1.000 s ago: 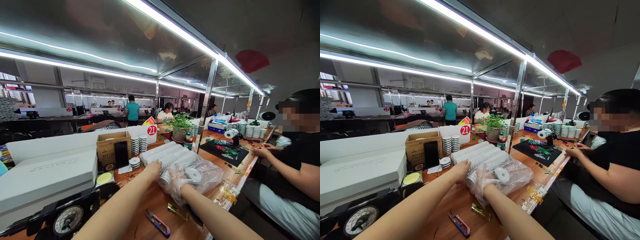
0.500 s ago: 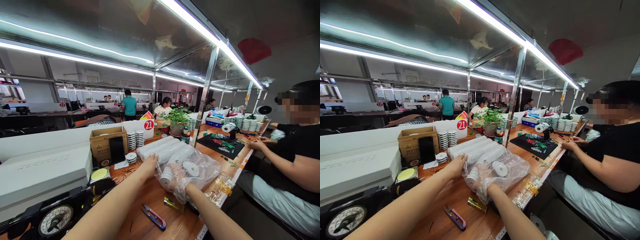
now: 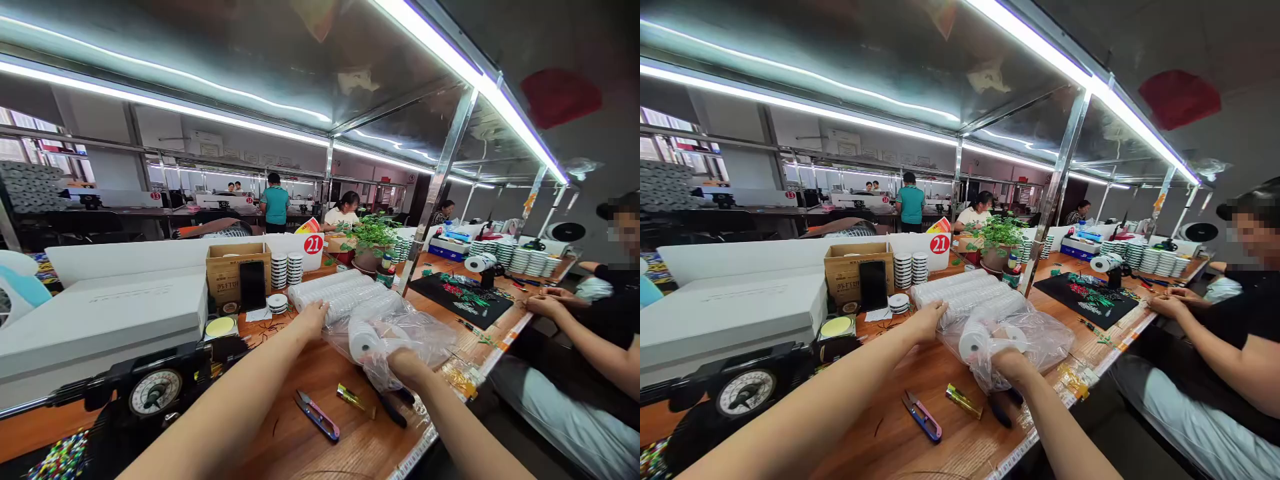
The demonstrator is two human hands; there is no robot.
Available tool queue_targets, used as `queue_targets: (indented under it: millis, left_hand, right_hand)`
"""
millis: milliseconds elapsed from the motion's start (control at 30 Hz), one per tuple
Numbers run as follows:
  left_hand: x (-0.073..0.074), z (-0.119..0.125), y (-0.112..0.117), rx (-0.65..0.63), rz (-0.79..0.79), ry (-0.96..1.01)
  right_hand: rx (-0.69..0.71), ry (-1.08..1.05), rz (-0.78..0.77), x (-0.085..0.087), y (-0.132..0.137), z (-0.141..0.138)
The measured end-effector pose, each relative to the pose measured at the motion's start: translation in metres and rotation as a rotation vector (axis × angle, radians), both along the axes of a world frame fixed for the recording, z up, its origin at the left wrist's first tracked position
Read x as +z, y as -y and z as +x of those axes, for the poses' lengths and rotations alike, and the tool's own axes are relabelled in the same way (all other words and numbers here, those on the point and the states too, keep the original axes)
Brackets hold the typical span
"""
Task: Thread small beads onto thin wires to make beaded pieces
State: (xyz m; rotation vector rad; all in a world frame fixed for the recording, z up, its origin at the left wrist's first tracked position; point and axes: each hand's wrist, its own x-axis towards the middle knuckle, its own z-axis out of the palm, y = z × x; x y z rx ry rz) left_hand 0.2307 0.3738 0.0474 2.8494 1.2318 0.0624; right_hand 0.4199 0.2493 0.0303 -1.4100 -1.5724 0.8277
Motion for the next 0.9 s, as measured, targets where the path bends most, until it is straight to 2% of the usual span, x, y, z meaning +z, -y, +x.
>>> queue_targets:
  millis: [133, 333, 700, 800, 900]
  left_hand:
    - [-0.001, 0.001, -0.002, 0.008, -0.005, -0.013]
    - [-0.002, 0.003, -0.004, 0.007, -0.024, -0.018]
    - [0.013, 0.009, -0.005, 0.036, -0.055, 0.0]
    - [0.026, 0.013, 0.012, 0.087, 0.029, 0.103]
    - [0.043, 0.019, 0.052, 0.088, 0.166, 0.257]
  right_hand:
    - [0.125, -0.439, -0.035, -0.014, 0.026, 0.018]
    - [0.039, -0.874, -0.014, -0.024, 0.067, 0.038]
    - [-0.12, -0.979, 0.056, -0.027, 0.15, 0.053]
    - [-0.137, -1.038, 0.081, -0.028, 0.178, 0.057]
    - [-0.116, -1.085, 0.083, -0.033, 0.2, 0.056]
